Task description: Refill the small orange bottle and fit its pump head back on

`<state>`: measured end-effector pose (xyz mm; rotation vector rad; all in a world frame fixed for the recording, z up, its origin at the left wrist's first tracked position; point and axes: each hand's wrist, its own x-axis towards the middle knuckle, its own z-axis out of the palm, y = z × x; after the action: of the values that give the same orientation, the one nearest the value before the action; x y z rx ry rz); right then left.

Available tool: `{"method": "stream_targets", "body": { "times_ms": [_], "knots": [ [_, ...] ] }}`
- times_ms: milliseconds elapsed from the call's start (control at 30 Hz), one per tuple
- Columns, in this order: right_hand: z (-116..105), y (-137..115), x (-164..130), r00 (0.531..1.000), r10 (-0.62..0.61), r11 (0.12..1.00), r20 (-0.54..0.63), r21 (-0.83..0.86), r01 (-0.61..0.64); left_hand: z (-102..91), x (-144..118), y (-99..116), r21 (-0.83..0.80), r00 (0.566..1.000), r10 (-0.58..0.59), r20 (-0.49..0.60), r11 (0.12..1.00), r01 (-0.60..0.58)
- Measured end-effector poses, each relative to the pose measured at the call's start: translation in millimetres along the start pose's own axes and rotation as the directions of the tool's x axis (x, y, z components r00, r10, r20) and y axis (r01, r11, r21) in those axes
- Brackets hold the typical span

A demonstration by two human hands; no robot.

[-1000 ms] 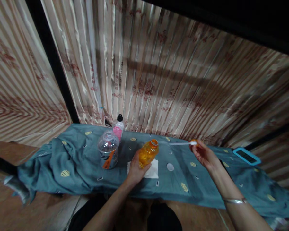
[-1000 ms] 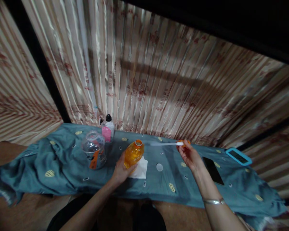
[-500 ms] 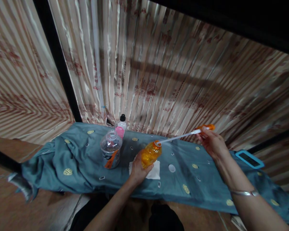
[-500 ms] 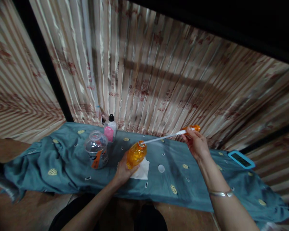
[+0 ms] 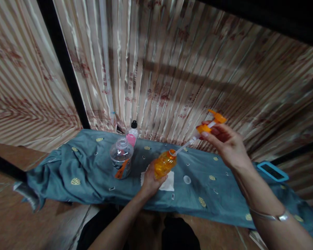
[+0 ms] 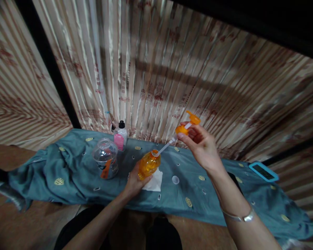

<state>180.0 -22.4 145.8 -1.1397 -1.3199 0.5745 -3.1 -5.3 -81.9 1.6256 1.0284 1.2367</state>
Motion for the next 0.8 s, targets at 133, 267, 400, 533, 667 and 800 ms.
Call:
{"method": "stream_targets", "body": {
  "times_ms": [133, 267, 400, 533, 667, 800],
  "knots": [
    [20.4, 21.2, -15.6, 0.983, 0.054, 0.998, 0.178, -0.05, -0.046, 0.3, 0.7, 3.4, -0.004, 1.0, -0.002, -0.007, 1.0, 0.002],
    [31.7, 39.4, -25.4, 0.96, 0.048, 0.997, 0.276, -0.07, -0.029, -1.2, 2.0, 11.6, 0.014, 1.0, -0.003, -0.001, 1.0, 0.003],
    [36.2, 52.5, -30.3, 0.951, 0.044, 0.998, 0.306, -0.063, -0.026, -2.6, 3.0, 16.9, 0.025, 1.0, 0.004, 0.016, 1.0, -0.005],
    [38.7, 62.1, -36.3, 0.95, 0.062, 0.996, 0.305, -0.079, -0.04, -2.0, 2.1, 14.8, -0.006, 1.0, -0.011, 0.016, 1.0, 0.011],
    [40.7, 67.5, -41.7, 0.946, 0.074, 0.994, 0.317, -0.1, -0.044, -0.7, 1.1, 12.7, -0.032, 0.999, -0.032, 0.02, 0.999, 0.032],
    [41.1, 69.8, -44.2, 0.943, 0.094, 0.992, 0.32, -0.116, -0.059, -0.2, 1.6, 13.5, -0.012, 0.999, -0.03, 0.019, 0.999, 0.03]
  ]
}}
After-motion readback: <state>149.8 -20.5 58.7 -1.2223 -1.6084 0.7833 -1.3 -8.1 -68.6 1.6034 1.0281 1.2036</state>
